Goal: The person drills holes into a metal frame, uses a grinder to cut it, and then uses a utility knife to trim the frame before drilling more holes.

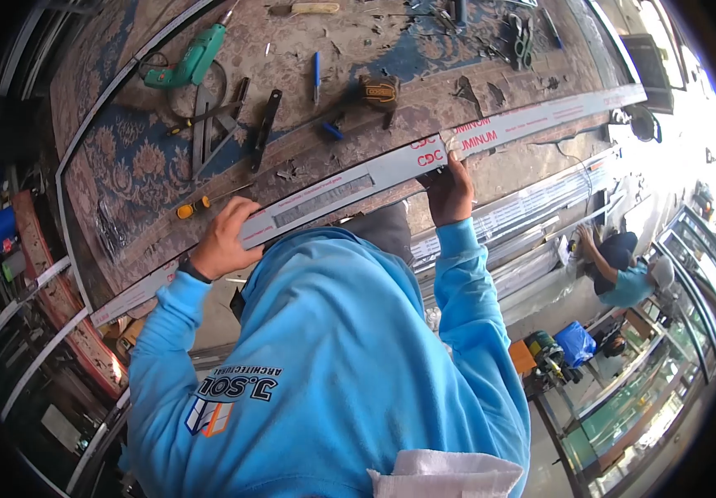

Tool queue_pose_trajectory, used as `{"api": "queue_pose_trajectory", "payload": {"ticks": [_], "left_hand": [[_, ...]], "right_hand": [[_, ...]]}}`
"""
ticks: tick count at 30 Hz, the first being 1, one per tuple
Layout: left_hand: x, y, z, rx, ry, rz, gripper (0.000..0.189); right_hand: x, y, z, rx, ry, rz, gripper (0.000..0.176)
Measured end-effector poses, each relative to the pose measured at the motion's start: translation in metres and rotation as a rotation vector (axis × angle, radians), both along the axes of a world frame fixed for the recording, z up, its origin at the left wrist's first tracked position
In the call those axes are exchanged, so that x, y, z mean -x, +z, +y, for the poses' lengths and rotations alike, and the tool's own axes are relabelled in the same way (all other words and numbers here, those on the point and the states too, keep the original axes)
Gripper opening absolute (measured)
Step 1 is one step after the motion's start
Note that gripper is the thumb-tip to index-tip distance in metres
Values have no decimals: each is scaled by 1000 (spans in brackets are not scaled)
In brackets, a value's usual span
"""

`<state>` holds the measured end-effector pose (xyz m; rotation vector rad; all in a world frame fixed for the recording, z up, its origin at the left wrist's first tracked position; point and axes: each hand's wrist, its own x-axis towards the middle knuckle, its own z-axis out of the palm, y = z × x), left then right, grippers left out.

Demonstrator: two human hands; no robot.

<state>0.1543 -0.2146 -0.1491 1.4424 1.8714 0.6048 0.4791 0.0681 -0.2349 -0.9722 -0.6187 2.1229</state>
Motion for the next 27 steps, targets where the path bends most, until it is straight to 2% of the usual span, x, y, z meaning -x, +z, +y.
{"api": "queue_pose_trajectory", "payload": {"ticks": [3,6,7,10,13,16,17,18,19,21,22,24,27], "left_hand": [[11,32,9,-37,-38,-2,63],[19,58,16,74,-41,-27,69],[21,63,18,106,-40,-35,69],[22,76,24,54,-74,-12,59],[21,74,24,74,-70,-33,59],[14,42,19,45,-87,-2,61],[7,32,17,17,-87,12,63],[3,16,14,42,-94,15,63],[-3,2,12,79,-72,20,62],[-14,-23,12,110,-48,21,61],[-19,-34,10,113,-25,22,61],[-21,-55,-6,100,13,34,61],[-27,-85,-7,39,25,42,61]], "right_hand": [[-1,10,-1,-78,3,32,49],[3,10,9,-124,78,152,57],[11,13,10,-81,-5,118,54],[26,31,15,-128,-8,127,55],[30,36,13,-127,-3,119,53],[15,2,12,-2,-38,17,42],[1,-31,12,39,-24,-98,39],[-6,-49,7,7,2,-215,42],[-4,-33,4,118,19,-189,53],[-3,-31,-4,88,-127,-311,71],[-7,-44,-3,75,-109,-406,69],[-7,-50,1,109,-57,-350,62],[-3,-69,0,34,59,-632,62]]}}
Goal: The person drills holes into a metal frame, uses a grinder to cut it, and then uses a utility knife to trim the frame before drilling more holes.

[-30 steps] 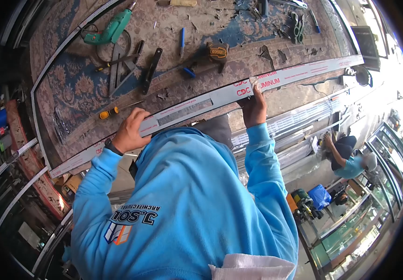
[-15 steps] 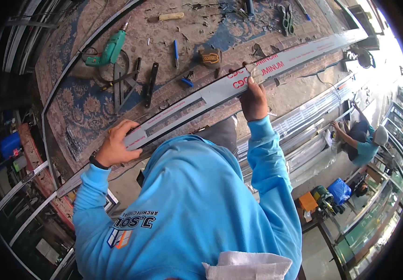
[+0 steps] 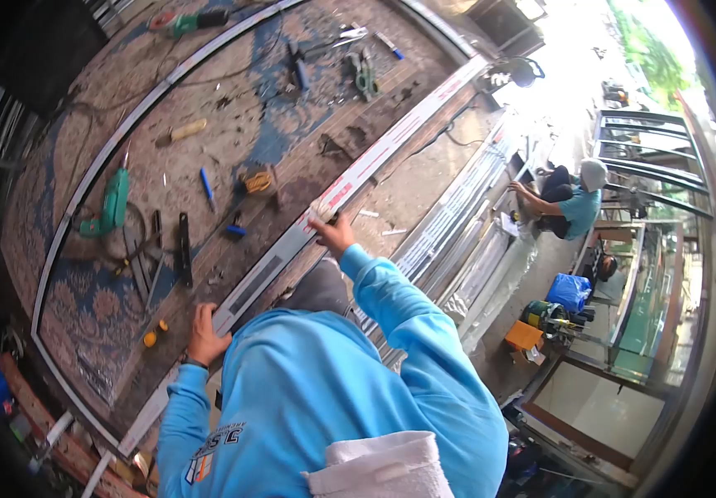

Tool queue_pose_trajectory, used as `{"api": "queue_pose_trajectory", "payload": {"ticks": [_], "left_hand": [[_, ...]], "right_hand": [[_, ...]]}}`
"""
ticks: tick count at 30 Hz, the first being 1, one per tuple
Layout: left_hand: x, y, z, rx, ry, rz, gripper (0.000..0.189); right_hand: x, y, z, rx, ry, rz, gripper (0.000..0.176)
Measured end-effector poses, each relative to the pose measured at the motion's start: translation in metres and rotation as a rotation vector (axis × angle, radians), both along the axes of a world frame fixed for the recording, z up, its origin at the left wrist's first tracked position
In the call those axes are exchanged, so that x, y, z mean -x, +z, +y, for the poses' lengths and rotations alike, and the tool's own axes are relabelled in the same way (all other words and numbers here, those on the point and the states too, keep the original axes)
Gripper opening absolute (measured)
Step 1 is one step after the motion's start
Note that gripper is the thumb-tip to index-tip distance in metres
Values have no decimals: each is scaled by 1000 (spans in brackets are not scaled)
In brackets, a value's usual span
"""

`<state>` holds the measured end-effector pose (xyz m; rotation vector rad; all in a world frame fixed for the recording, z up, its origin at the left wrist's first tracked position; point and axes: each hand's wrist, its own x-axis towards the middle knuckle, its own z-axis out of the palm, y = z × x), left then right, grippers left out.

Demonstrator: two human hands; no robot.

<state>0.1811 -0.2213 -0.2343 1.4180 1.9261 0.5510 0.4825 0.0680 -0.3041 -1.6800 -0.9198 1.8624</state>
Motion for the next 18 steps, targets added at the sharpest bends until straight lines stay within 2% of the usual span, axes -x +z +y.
{"api": "queue_pose_trajectory", "payload": {"ticks": [1,3,5,8,9,10,12,13,14,15,17,18], "left_hand": [[-1,-5,-2,20,6,12,60],[-4,-12,-2,14,10,33,58],[-7,-16,-2,39,37,45,58],[-9,-37,-8,-8,52,85,58],[-14,-38,-6,-26,47,140,57],[-18,-37,-5,-24,66,201,57],[-18,-43,-9,0,86,194,64],[-16,-42,-9,42,81,196,69],[-14,-44,-10,39,82,172,71],[-13,-35,-6,93,82,164,72],[-12,-31,0,106,127,108,65],[-11,-29,5,84,165,98,65]], "right_hand": [[0,-3,0,13,36,-98,63],[-6,-10,3,45,80,-104,73],[-2,-3,-8,-372,49,-378,83],[-32,-60,14,-527,171,-662,91],[-37,-54,17,-712,256,-847,91],[-51,-50,24,-633,266,-692,93],[-68,-55,38,-940,365,-759,86],[-65,-33,42,-857,416,-679,80],[-60,-10,45,-903,492,-663,78],[-60,-15,48,-974,515,-580,77],[-36,31,43,-783,598,-496,72],[-31,33,43,-840,653,-449,71]]}}
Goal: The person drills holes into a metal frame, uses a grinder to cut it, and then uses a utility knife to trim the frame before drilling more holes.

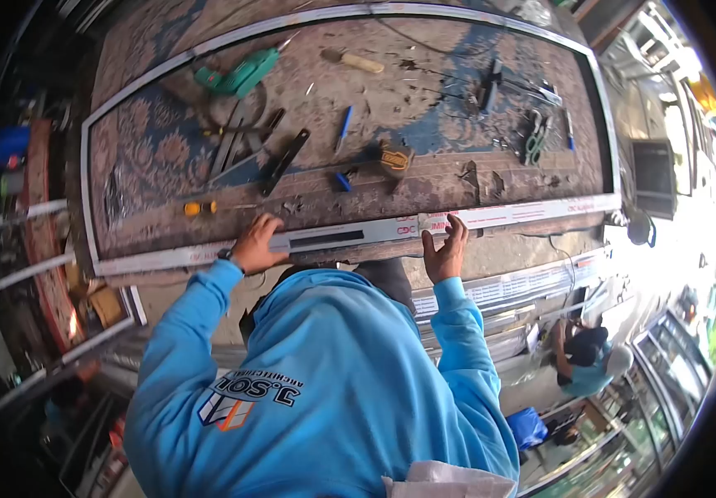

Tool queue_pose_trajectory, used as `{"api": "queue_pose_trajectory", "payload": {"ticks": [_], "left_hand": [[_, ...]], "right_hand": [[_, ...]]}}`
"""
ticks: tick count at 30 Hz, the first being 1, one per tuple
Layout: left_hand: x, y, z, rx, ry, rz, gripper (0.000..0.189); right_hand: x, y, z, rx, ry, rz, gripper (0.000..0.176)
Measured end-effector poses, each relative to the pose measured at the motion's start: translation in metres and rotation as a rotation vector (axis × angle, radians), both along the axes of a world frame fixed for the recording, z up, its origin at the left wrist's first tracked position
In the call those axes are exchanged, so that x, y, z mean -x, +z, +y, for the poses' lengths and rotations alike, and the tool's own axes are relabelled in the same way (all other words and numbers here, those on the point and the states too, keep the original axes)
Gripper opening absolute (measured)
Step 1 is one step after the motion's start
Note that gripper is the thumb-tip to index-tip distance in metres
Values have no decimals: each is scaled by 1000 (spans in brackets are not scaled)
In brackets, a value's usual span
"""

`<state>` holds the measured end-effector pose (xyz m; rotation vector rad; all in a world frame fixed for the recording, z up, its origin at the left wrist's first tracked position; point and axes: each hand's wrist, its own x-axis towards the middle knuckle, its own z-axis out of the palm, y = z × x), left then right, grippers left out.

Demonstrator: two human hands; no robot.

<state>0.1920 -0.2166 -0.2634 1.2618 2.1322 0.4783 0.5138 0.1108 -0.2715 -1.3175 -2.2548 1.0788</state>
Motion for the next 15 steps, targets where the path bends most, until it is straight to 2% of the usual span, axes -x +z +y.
{"api": "queue_pose_trajectory", "payload": {"ticks": [4,7,8,11,12,15], "left_hand": [[0,3,13,-62,95,-4,55],[-1,9,21,-26,124,-45,57],[-1,9,24,-32,133,-44,55],[14,-16,37,-239,202,48,51],[23,-10,48,-259,279,111,49],[57,-27,68,-261,410,200,48]], "right_hand": [[10,6,-2,-121,260,50,66],[16,9,-8,-128,315,75,65],[19,12,-12,-122,282,68,57],[39,11,-10,-15,370,-9,42],[55,16,-12,-89,416,73,33],[95,16,-18,-103,468,141,32]]}}
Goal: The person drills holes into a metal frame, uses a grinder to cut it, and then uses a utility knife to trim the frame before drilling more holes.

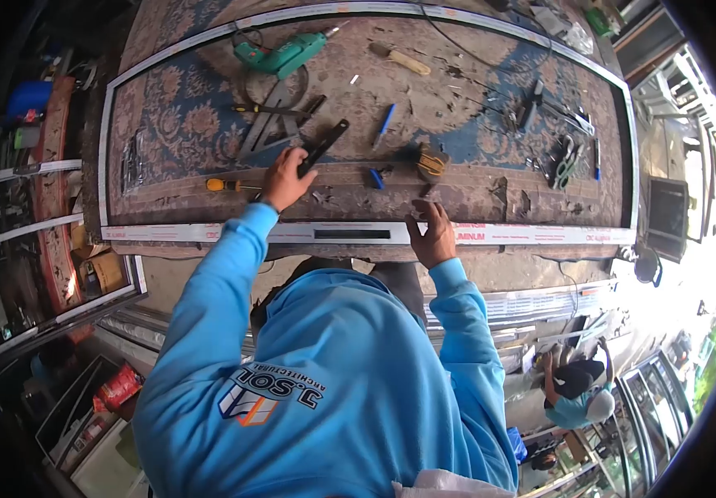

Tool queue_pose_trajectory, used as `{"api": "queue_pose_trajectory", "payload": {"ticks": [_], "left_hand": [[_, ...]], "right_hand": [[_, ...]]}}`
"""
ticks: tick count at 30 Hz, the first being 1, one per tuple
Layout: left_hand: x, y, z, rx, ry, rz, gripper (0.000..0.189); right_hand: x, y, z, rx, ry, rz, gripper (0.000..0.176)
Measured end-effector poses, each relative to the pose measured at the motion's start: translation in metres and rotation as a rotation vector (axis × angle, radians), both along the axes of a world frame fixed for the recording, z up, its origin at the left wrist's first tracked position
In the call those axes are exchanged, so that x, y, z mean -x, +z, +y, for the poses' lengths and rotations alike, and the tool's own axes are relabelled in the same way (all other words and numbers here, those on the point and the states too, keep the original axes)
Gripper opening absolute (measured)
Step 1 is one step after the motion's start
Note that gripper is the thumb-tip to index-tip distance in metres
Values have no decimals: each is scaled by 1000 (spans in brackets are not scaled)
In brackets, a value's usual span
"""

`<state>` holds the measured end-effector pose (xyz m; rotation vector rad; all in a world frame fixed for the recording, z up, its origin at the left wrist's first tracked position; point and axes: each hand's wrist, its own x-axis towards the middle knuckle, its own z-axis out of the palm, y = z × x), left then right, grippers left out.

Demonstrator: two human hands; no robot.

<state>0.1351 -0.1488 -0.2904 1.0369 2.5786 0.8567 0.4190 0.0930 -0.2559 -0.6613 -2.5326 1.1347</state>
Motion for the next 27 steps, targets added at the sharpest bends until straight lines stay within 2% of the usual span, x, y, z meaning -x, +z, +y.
{"api": "queue_pose_trajectory", "payload": {"ticks": [2,6,7,8,10,11,12,15,17,19,22,24,25,26,27], "left_hand": [[21,-18,7,9,-17,30,45],[40,-17,17,175,-104,-130,49],[43,-29,20,228,-138,-85,55],[44,-36,18,160,-149,-220,55],[52,-21,16,22,-170,-483,55],[47,-9,10,-128,-107,-825,47],[41,16,5,-177,-32,-1122,51],[16,55,-20,-386,115,-1149,72],[10,70,-34,-446,125,-1098,90],[9,57,-46,-456,7,-581,94],[-1,40,-57,-461,26,-397,74],[-8,5,-67,-358,91,-292,59],[-16,8,-66,-263,183,-420,45],[-25,7,-64,-259,347,-808,46],[-27,3,-69,-156,306,-855,43]], "right_hand": [[21,5,-3,45,39,-40,30],[50,1,-17,113,96,-100,29],[55,1,-25,127,99,-110,29],[58,3,-31,117,95,-102,29],[68,14,-36,94,85,-80,29],[70,10,-38,123,43,-61,27],[71,4,-37,138,7,-33,25],[89,3,-40,261,-72,-65,27],[97,-11,-38,100,-30,-120,29],[105,-28,-38,-9,-11,-184,31],[118,-58,-22,-288,22,-158,33],[126,-64,-17,-226,28,-180,30],[127,-63,-19,-190,38,-203,30],[128,-62,-20,-154,44,-224,29],[125,-62,-20,-149,53,-207,26]]}}
